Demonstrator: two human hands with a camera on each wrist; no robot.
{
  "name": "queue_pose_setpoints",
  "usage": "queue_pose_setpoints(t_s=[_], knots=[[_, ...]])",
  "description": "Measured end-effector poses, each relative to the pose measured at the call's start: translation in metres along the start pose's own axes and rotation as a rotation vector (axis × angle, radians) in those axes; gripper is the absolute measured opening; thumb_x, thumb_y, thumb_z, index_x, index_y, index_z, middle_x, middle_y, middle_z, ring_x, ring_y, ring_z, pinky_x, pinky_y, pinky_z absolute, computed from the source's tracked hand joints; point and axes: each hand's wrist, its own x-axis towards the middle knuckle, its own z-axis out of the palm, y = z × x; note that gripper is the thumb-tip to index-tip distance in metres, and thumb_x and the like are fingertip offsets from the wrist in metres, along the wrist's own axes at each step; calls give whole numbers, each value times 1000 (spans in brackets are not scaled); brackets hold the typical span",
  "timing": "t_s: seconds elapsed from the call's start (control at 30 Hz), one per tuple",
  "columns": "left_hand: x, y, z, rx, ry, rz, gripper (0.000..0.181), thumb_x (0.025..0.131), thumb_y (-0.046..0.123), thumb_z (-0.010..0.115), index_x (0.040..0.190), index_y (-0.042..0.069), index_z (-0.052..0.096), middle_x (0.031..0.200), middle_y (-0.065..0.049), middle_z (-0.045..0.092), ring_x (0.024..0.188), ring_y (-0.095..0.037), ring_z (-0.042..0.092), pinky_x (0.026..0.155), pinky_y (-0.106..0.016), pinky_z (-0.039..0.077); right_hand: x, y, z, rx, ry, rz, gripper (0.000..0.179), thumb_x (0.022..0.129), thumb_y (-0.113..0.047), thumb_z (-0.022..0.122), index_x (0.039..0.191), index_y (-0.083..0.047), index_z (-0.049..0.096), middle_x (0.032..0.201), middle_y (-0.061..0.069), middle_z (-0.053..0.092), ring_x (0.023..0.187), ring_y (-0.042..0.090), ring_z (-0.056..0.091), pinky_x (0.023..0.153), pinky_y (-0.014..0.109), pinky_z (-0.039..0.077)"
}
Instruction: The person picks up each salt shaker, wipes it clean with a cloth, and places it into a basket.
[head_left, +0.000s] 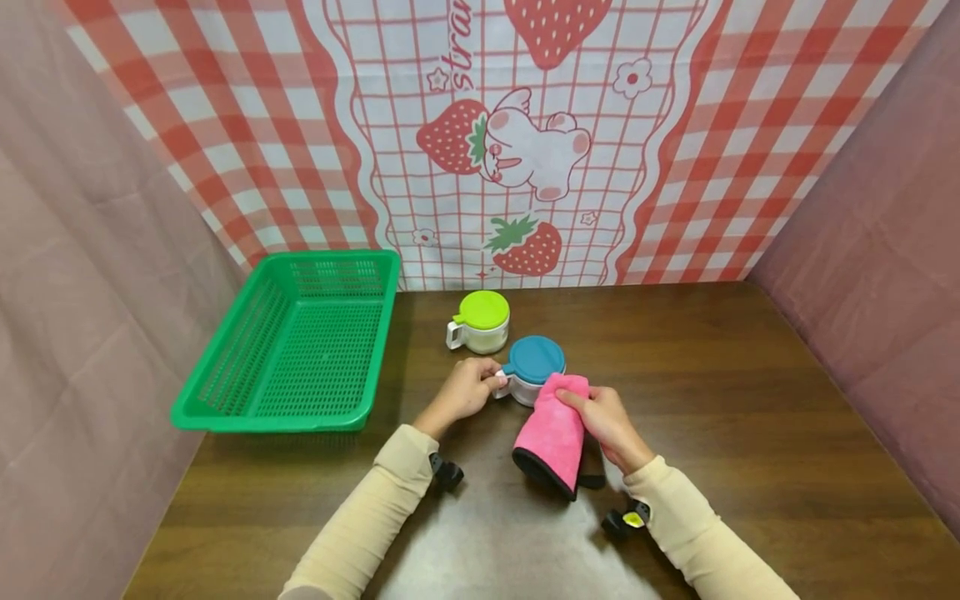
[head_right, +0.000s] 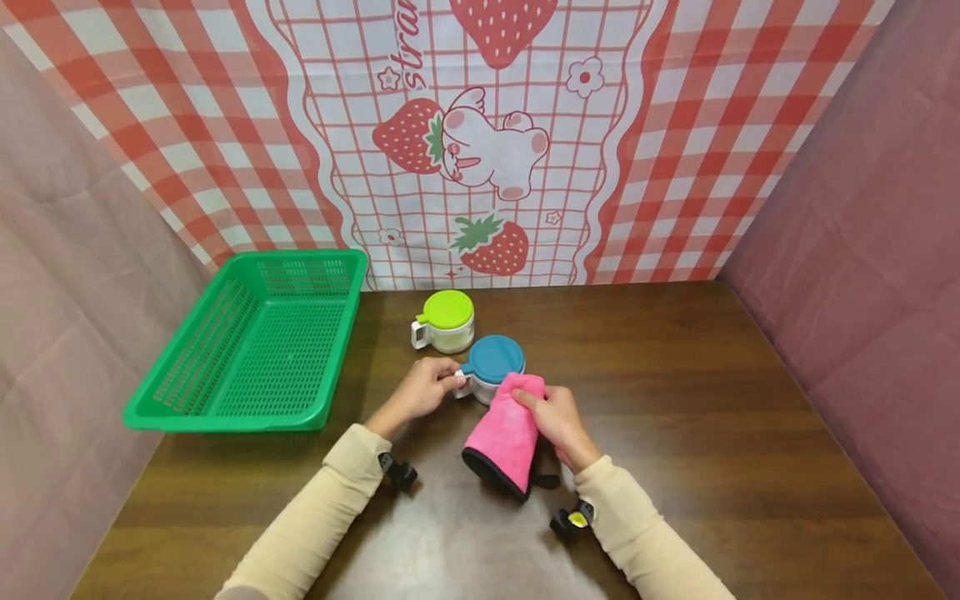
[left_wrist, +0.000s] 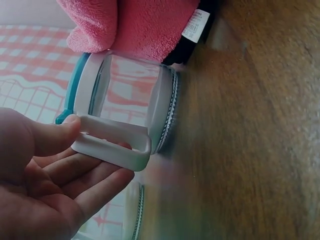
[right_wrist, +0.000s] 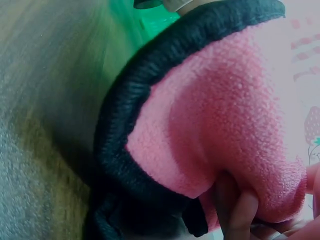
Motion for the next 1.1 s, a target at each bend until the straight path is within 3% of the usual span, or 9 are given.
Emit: queue_pose_setpoints(t_s=[0.23,0.47,0.63,1.1], knots=[[2,1,0,15,-8,1,13,92,11,64,86,1,69,70,-7,65,60,-7,46,55,-19,37,3,0,-4,2,28,12,31,92,-27,65,85,4,65,59,-7,55,57,6,52,56,22,46],[2,3,0,16,-11,-1,13,91,11,65,87,1,70,74,-8,67,64,-8,48,58,-19,40,8,0,-12,9,28,18,37,93,-29,64,94,8,65,61,-7,58,58,6,55,57,22,48],[1,1,-2,26,-23,22,12,91,11,65,87,0,70,71,-7,65,62,-7,46,57,-19,38,14,0,-20,-10,1,22,44,95,-30,62,108,11,62,67,-6,61,61,7,57,58,23,49],[1,-2,-8,22,-90,49,11,90,9,65,93,-1,69,78,-9,68,69,-8,51,64,-20,42,28,-2,-34,15,-97,7,44,96,-27,58,117,12,56,69,-10,62,62,3,59,60,21,51]])
